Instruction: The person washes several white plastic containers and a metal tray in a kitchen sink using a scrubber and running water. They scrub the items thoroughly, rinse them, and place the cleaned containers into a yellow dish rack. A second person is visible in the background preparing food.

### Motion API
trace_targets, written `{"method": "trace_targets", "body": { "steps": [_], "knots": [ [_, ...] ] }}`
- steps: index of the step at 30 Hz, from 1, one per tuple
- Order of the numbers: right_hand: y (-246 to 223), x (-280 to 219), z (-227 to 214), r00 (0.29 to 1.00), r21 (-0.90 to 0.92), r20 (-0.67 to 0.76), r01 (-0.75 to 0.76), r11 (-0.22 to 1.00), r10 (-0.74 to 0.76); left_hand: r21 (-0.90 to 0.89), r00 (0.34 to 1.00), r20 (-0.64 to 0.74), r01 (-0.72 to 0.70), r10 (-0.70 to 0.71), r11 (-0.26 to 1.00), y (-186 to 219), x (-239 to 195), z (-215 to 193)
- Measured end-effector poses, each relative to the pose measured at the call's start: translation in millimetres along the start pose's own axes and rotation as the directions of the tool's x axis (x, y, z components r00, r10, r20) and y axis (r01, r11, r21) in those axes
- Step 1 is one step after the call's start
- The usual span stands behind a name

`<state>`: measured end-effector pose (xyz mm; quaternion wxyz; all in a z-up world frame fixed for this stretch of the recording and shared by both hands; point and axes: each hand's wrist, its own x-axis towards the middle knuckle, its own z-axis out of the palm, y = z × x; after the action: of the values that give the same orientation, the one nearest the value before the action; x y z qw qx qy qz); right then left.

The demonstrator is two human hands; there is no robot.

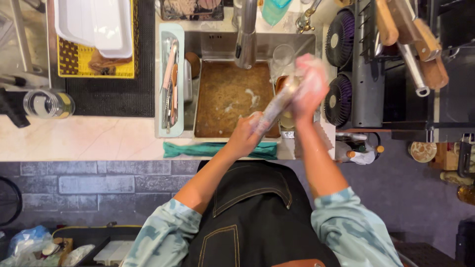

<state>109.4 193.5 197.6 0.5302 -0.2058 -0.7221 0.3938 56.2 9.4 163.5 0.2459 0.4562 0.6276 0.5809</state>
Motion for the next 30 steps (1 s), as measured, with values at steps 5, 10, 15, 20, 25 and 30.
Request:
{"method": "trace_targets", "body": {
  "steps": [5,10,15,20,25,30],
  "knots": [
    [-7,-17,4,0.942,-0.081,0.107,0.328,0.941,-0.319,-0.010,0.999,-0.044,-0.031,0.030,0.999,8,7,-2],
    [6,4,-5,0.994,0.071,-0.007,0.109,0.992,-0.109,0.077,0.991,0.133,0.016,-0.026,0.997,20,-3,-14],
    [14,-19,-5,0.962,0.118,0.120,0.230,0.966,-0.244,0.053,0.991,0.065,-0.120,0.117,0.991,23,4,-16],
    [86,-5,-8,0.988,0.113,0.115,0.091,0.989,-0.104,0.021,0.996,0.088,-0.007,0.005,1.000,29,-14,-33],
    [125,-35,-4,0.914,0.316,-0.039,-0.373,0.872,0.405,-0.443,0.969,0.040,0.236,-0.244,0.865,24,-28,-42],
    [84,-60,1,0.965,0.082,-0.101,-0.233,0.969,0.241,-0.435,0.976,0.101,0.219,-0.195,0.873,12,-31,-48]
  ]
}}
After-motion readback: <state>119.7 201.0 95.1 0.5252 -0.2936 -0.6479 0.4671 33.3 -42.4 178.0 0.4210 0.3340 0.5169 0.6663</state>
